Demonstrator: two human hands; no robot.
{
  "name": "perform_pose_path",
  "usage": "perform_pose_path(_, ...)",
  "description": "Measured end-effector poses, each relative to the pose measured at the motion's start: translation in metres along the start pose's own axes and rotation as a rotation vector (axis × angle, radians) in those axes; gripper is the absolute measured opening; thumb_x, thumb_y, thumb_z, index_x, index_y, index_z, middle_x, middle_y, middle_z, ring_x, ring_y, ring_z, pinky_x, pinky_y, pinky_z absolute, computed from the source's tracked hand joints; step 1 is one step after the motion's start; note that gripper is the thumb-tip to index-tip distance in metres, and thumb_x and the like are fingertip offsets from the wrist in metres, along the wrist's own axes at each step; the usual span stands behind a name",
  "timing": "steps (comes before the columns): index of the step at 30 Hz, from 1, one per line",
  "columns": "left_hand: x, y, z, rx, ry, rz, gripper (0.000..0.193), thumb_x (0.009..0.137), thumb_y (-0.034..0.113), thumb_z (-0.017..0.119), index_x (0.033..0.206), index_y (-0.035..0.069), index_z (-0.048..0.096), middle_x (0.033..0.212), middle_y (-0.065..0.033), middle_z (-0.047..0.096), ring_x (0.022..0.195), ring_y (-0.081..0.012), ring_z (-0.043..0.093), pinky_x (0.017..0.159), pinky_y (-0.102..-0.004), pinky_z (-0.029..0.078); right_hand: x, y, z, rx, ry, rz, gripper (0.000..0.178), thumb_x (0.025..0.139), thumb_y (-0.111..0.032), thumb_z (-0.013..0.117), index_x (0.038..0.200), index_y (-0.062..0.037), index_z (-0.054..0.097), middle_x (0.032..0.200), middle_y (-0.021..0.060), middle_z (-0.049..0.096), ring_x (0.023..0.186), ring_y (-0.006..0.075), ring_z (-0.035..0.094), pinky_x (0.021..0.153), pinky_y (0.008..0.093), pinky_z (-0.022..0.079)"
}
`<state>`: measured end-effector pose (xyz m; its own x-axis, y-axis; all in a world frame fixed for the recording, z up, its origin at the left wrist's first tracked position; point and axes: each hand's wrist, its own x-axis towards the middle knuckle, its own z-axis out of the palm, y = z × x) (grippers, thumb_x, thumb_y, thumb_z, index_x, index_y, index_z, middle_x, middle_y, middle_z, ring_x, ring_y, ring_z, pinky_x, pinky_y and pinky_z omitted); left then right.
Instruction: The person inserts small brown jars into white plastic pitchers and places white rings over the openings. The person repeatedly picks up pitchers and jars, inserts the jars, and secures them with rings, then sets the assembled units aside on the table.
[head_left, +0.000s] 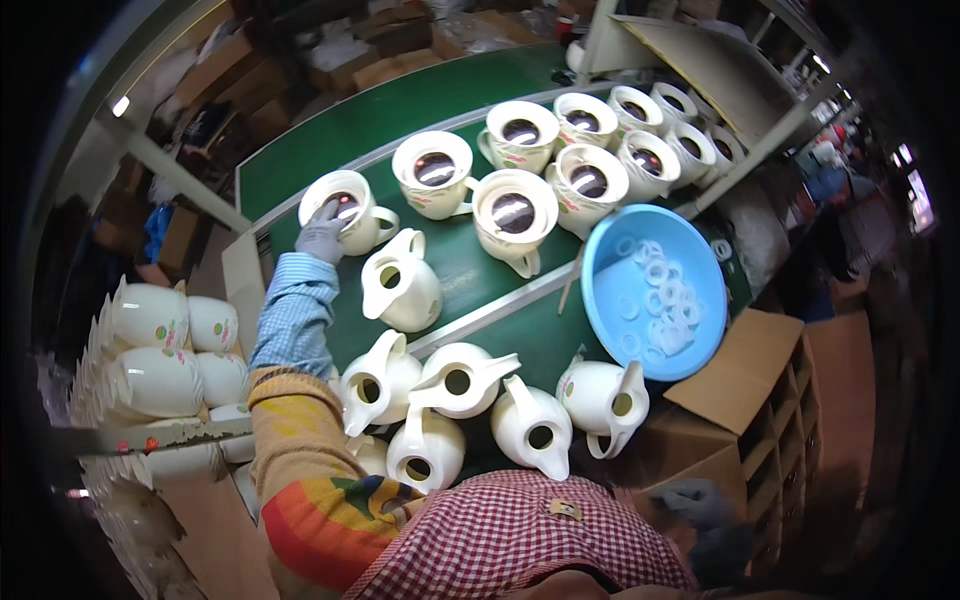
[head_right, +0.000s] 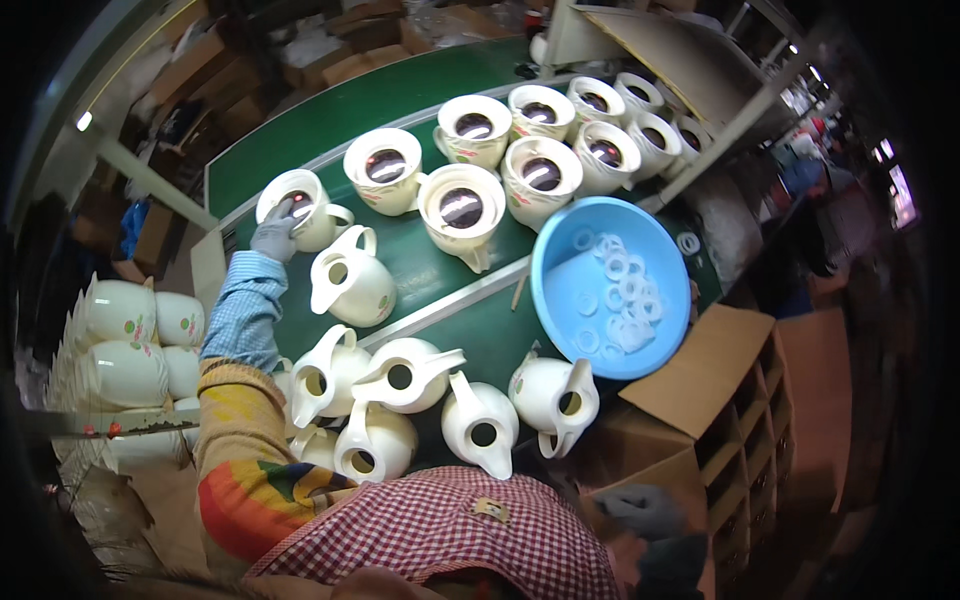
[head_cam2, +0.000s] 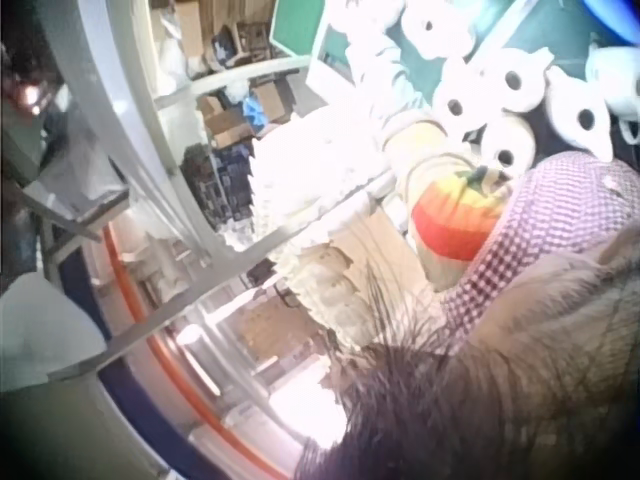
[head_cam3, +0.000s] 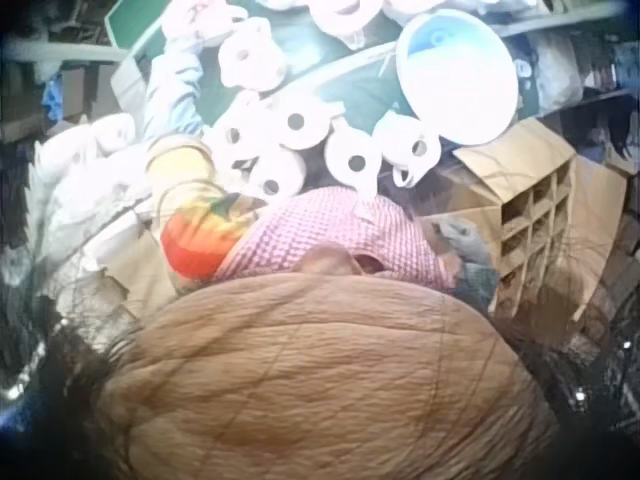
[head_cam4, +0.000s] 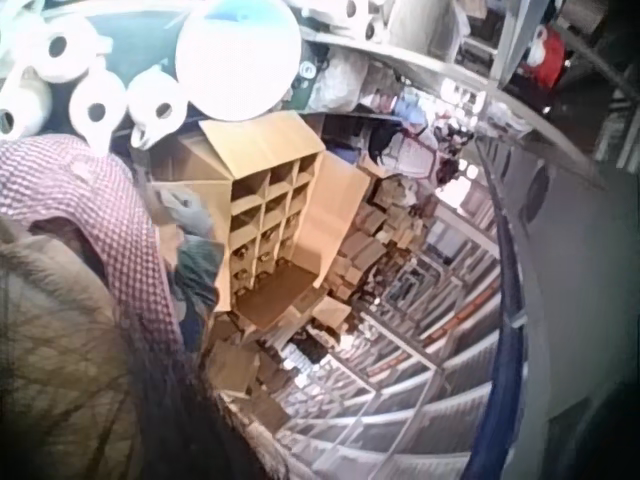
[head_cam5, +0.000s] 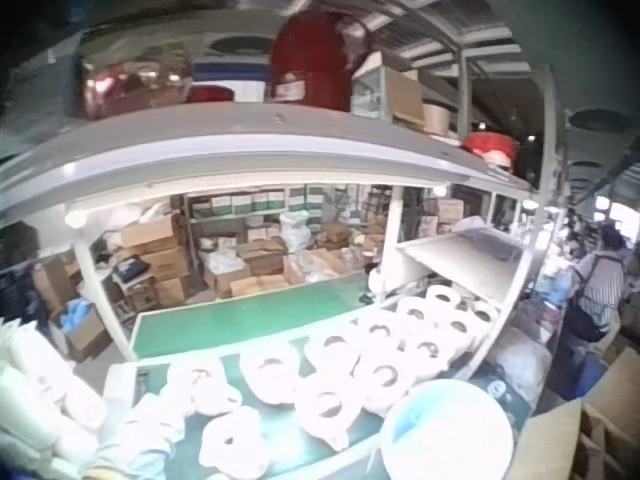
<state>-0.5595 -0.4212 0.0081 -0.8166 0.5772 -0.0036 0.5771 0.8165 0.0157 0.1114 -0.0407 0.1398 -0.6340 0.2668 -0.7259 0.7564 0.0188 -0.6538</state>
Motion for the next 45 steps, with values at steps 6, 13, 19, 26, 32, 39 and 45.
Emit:
perform_pose_path(6,0.013,0.016,-0.012,-0.236,0.524,0.23,0.035,0.088,0.015,0.07,0.123,0.009,0.07,0.134,-0.02,0.063,0.128,-0.0369,0.057,0.108,-0.0437,0.045,0.007,0.152,-0.047,-0.018,-0.144,0.127,0.035,0.103,-0.027,0.062,0.127,-0.0026,0.069,0.111,0.0115,0.074,0.099,0.0175,0.069,0.086,0.0334,0.055)
perform_pose_path(13,-0.062,0.191,-0.112,-0.377,0.358,0.546,0.036,0.09,0.005,0.063,0.126,-0.001,0.065,0.145,-0.0237,0.055,0.137,-0.0404,0.05,0.117,-0.0468,0.035,0.08,0.251,-0.046,-0.507,-0.009,-0.292,0.04,0.095,-0.014,0.065,0.135,-0.0123,0.063,0.139,0.0145,0.061,0.126,0.0322,0.058,0.099,0.0378,0.053)
perform_pose_path(19,-0.172,0.336,-0.147,-0.49,0.194,0.87,0.046,0.07,-0.003,0.071,0.115,0.002,0.067,0.133,-0.0301,0.06,0.121,-0.0481,0.061,0.104,-0.0509,0.049,-0.054,0.106,-0.165,0.462,0.259,-0.431,0.027,0.1,-0.017,0.059,0.117,-0.002,0.072,0.116,0.0116,0.073,0.108,0.0225,0.069,0.092,0.0356,0.056)
perform_pose_path(26,-0.211,0.398,-0.127,-0.657,0.106,0.933,0.047,0.069,0.0,0.073,0.116,0.002,0.066,0.13,-0.03,0.062,0.117,-0.0487,0.063,0.1,-0.0524,0.051,-0.075,0.298,-0.327,-0.646,0.934,0.308,0.052,0.087,-0.047,0.066,0.121,-0.0082,0.068,0.106,0.0207,0.073,0.101,0.0378,0.071,0.088,0.0484,0.056)
perform_pose_path(32,-0.237,0.414,-0.128,-0.792,-0.042,0.823,0.053,0.072,-0.003,0.074,0.124,0.006,0.066,0.133,-0.0261,0.062,0.118,-0.0449,0.063,0.099,-0.048,0.052,-0.072,0.317,-0.352,-0.555,0.916,0.36,0.052,0.085,-0.047,0.069,0.121,-0.0085,0.069,0.111,0.021,0.072,0.104,0.0375,0.071,0.091,0.0472,0.055)
perform_pose_path(39,-0.256,0.408,-0.119,-1.122,-0.334,0.575,0.049,0.08,-0.003,0.071,0.128,0.005,0.066,0.143,-0.0214,0.057,0.119,-0.0328,0.065,0.097,-0.0403,0.053,-0.172,0.099,-0.293,-0.401,1.182,-0.331,0.053,0.091,-0.011,0.075,0.139,0.0,0.057,0.133,0.0131,0.065,0.116,0.0229,0.064,0.098,0.0343,0.053)
perform_pose_path(45,-0.263,0.447,-0.097,-2.005,-0.689,0.456,0.098,0.087,0.022,0.081,0.162,0.006,0.02,0.163,-0.0142,0.033,0.149,-0.0256,0.035,0.119,-0.0408,0.034,-0.06,-0.06,-0.169,-0.4,0.435,-0.932,0.062,0.086,-0.01,0.081,0.141,-0.002,0.055,0.131,0.0132,0.065,0.118,0.0226,0.065,0.098,0.0356,0.055)
